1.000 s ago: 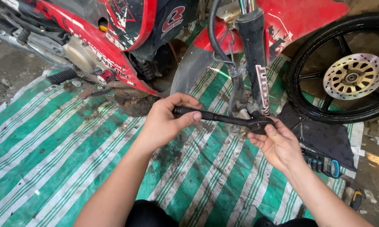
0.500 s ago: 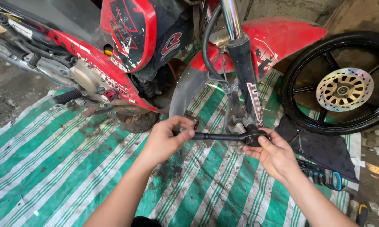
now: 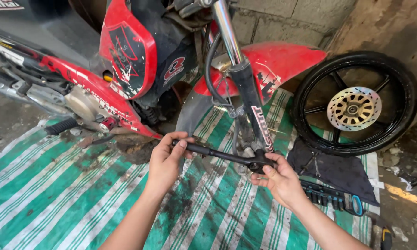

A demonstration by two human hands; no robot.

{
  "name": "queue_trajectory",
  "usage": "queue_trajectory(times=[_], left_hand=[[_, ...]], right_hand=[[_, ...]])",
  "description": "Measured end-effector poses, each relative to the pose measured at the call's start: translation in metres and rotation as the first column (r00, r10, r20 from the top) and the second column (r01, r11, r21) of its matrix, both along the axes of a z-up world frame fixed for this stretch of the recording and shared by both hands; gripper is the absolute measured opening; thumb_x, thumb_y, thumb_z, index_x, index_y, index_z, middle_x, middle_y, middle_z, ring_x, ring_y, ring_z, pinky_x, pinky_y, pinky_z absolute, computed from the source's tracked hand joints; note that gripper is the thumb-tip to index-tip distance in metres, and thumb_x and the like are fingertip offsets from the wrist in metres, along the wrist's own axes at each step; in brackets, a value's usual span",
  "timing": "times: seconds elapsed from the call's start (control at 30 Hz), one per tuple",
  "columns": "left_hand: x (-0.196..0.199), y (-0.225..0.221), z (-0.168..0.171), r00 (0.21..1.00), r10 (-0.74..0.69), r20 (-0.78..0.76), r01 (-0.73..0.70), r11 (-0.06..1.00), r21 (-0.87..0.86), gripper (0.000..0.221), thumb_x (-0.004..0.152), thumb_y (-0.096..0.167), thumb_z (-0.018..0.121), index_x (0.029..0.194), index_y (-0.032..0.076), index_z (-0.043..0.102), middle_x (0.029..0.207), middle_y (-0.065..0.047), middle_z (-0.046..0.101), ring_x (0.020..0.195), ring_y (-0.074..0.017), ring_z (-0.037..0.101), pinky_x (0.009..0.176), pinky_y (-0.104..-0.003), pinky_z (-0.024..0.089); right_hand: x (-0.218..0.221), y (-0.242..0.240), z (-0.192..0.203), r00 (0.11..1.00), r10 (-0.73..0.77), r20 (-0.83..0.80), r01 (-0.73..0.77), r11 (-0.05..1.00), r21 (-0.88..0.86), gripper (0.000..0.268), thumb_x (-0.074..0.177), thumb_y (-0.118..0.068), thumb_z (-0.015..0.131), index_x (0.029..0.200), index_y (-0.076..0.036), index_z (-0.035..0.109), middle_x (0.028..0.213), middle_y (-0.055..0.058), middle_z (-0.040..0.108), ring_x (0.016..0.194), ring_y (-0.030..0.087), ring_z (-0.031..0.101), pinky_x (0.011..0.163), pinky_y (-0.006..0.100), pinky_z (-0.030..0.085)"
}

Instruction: Using a socket wrench to loosen or tighten bolts on a motorcycle's front fork assembly

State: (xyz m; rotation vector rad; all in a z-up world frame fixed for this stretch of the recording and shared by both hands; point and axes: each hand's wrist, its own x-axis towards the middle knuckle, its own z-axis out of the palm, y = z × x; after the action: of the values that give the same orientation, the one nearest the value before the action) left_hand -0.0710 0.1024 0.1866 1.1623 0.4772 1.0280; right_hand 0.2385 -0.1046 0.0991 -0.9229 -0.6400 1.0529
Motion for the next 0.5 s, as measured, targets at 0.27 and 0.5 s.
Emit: queue_trajectory(times=[0.27, 0.5], left_hand=[[-0.015, -0.017, 0.033, 0.942, 0.022, -0.334, 0.051, 0.976, 0.211, 0.016, 0.101, 0.001, 0.069, 0.112, 0.000, 0.079, 0.092, -0.009, 0.081, 0.068, -0.0144, 0.068, 0.064, -0.028, 0.052], [-0.025, -0.028, 0.060, 0.511, -0.042, -0.859, 0.471, 0.849, 0.239, 0.026, 0.097, 0.028, 0.078, 0.119, 0.016, 0.084, 0.082, 0.001, 0.081, 0.064, -0.0152, 0.067, 0.063, -0.034, 0.053]], right_hand=[[0.000, -0.006, 0.007, 0.998, -0.034, -0.046, 0.034, 0.999, -0.014, 0.047, 0.106, -0.003, 0.061, 0.152, -0.005, 0.052, 0.112, 0.017, 0.066, 0.092, 0.039, 0.074, 0.084, 0.056, 0.064], [-0.010, -0.002, 0.057, 0.972, -0.145, 0.187, 0.187, 0.954, -0.232, 0.039, 0.110, 0.003, 0.054, 0.149, 0.010, 0.058, 0.112, 0.024, 0.065, 0.083, 0.032, 0.068, 0.078, 0.051, 0.062]])
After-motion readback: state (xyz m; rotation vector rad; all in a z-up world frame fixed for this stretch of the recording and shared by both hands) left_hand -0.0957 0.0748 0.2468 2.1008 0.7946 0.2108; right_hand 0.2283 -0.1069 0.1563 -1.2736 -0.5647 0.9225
